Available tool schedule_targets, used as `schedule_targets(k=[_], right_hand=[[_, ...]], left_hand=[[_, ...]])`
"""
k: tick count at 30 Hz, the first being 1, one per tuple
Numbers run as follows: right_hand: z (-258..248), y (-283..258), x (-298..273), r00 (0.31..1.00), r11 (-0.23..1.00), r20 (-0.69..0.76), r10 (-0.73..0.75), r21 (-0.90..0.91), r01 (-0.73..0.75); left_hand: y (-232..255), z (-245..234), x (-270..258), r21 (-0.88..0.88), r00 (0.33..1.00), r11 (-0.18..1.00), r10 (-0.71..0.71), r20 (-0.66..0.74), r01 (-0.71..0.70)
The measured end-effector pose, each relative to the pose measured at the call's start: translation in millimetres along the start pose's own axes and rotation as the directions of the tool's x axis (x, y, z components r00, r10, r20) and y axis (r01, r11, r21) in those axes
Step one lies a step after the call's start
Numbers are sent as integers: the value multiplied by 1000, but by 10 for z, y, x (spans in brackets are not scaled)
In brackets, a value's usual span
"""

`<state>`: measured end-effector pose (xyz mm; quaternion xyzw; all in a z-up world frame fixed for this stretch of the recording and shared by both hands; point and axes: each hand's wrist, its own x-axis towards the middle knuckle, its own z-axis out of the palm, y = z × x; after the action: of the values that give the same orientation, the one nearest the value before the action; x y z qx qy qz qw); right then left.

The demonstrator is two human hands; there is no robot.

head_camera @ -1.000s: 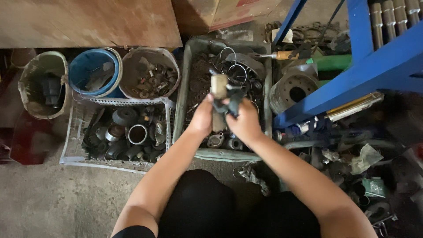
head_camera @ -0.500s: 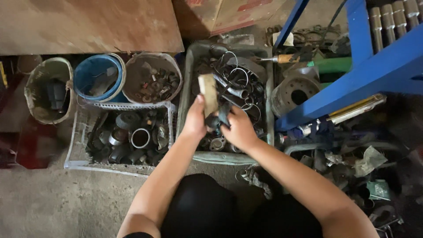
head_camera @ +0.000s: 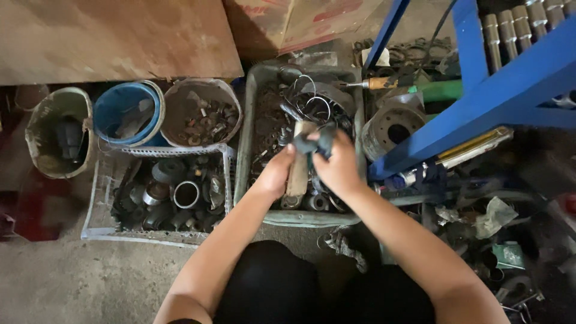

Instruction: The person sits on the floor and wipes various metal parts with a cloth. They pick up items from a plastic bin, wipe them, and place them back into the bin. The person handles a rectangular metal piece and several small cylindrical parts.

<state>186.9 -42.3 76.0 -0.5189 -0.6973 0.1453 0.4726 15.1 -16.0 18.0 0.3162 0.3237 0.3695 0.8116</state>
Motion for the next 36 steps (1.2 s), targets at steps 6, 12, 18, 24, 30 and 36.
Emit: schedule_targets(k=[6, 12, 18, 24, 30, 36], right_hand=[[139, -189, -160, 898, 951, 397, 189, 153, -268], [207, -83, -259, 907, 988, 393, -154, 30, 155], [115, -172, -160, 936, 984, 323, 143, 52, -168], [-59, -53, -8, 988, 995, -119, 94, 28, -91], [-166, -119, 9, 980, 987, -116, 160, 26, -158], [37, -251, -168, 951, 985, 301, -71, 170, 19]], left_hand=[[27, -226, 29, -154, 943, 947, 245, -227, -283], [254, -181, -104, -136, 900, 917, 323, -292, -374], [45, -211, 20, -6, 964, 982, 185, -193, -190], [-42, -116, -13, 81, 997, 995, -67, 40, 63], [-53, -64, -60, 175, 999, 985, -9, 52, 0], [108, -98, -110, -85, 956, 955, 274, -103, -283]])
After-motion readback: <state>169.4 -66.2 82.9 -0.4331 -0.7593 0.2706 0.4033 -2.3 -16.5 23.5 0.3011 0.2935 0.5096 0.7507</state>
